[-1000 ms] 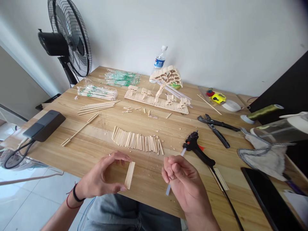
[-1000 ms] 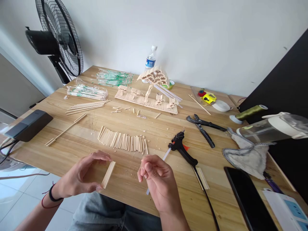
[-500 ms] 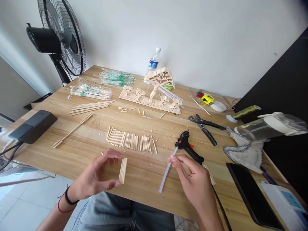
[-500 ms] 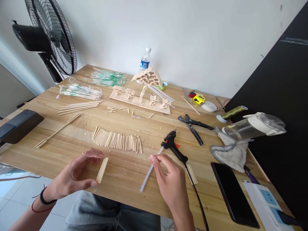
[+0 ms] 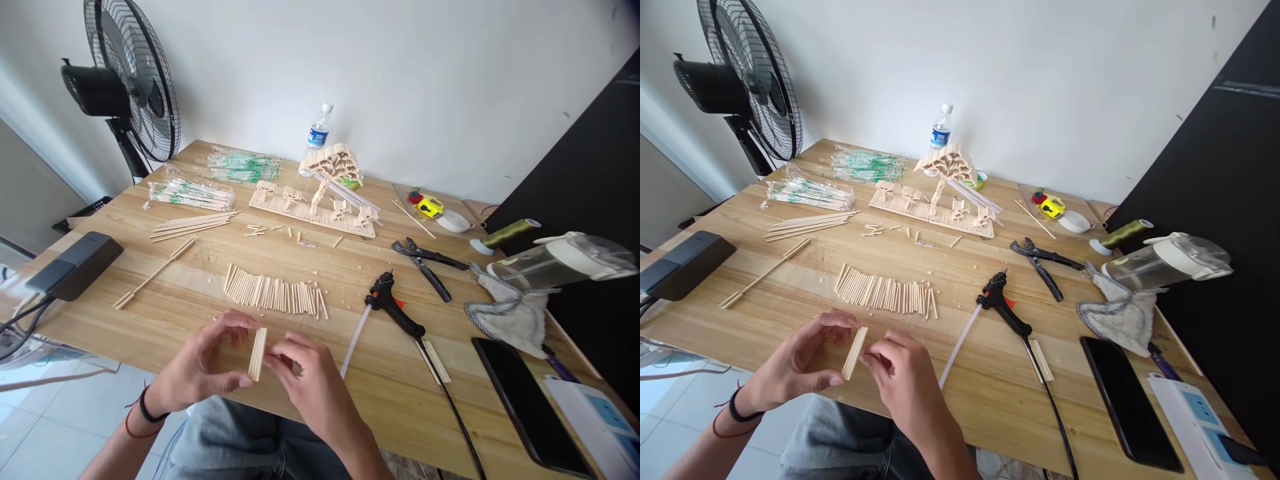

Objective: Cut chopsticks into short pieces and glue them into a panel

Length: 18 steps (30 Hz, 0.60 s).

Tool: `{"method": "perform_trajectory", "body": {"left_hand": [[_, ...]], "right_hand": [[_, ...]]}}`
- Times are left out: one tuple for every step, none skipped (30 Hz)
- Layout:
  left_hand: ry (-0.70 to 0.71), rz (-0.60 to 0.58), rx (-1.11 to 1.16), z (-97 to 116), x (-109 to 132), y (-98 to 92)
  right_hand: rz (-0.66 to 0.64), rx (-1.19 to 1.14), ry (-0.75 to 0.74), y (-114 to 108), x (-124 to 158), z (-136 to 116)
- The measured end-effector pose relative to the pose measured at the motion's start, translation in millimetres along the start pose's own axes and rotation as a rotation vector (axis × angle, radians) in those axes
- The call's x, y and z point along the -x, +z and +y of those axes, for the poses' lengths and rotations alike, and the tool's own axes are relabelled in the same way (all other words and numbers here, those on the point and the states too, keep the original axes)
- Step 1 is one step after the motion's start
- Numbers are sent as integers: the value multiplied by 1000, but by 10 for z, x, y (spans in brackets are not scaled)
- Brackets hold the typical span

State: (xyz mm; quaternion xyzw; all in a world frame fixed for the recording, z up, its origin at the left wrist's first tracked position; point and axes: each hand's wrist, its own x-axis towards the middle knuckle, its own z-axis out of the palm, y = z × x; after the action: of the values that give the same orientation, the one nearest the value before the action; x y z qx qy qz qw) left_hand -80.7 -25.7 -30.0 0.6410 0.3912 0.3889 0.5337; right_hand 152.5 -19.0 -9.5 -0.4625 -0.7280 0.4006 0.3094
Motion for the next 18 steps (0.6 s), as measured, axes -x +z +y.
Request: {"method": "perform_trajectory", "body": {"left_hand": [[0,3,-14,4,-1,0],[-1,6,-27,9,-2,0],[-2,8,-35,15,-4,0],[0,9,-37,20,-5,-2],[3,8,-36,24,-7,-4],[5,6,-35,27,-8,-6],[6,4,-38,27,-8,-9],[7,0,-43,25,-8,-13],[9,-7,-48,20,-7,-17],[11,-16,-50,14,-5,-21],[13,-25,-49,6,-3,-25],[14,-32,-46,-3,0,-28],[13,-36,-45,-13,4,-31],[10,-37,-46,-24,8,-34],[8,-35,-49,-34,12,-37],[6,-33,-50,-44,17,-39],[6,-32,-51,-53,21,-41],[7,-32,-53,-62,25,-42]], "right_hand": [[18,-55,12,-77,17,7],[44,-110,36,-175,43,24],[71,-157,63,-289,75,52],[107,-207,84,-414,112,89],[154,-265,89,-543,152,132],[215,-325,99,-673,193,178],[283,-374,88,-799,234,225],[355,-413,50,-918,275,270],[421,-446,31,-1027,315,313],[488,-479,21,-1126,355,354],[542,-496,26,-1215,394,393],[589,-477,43,-1292,433,432],[629,-412,72,-1361,471,470],[659,-302,113,-1420,507,506],[671,-163,161,-1472,541,539],[650,-37,208,-1516,571,565],[618,56,242,-1554,598,584],[585,103,264,-1585,622,595]]}}
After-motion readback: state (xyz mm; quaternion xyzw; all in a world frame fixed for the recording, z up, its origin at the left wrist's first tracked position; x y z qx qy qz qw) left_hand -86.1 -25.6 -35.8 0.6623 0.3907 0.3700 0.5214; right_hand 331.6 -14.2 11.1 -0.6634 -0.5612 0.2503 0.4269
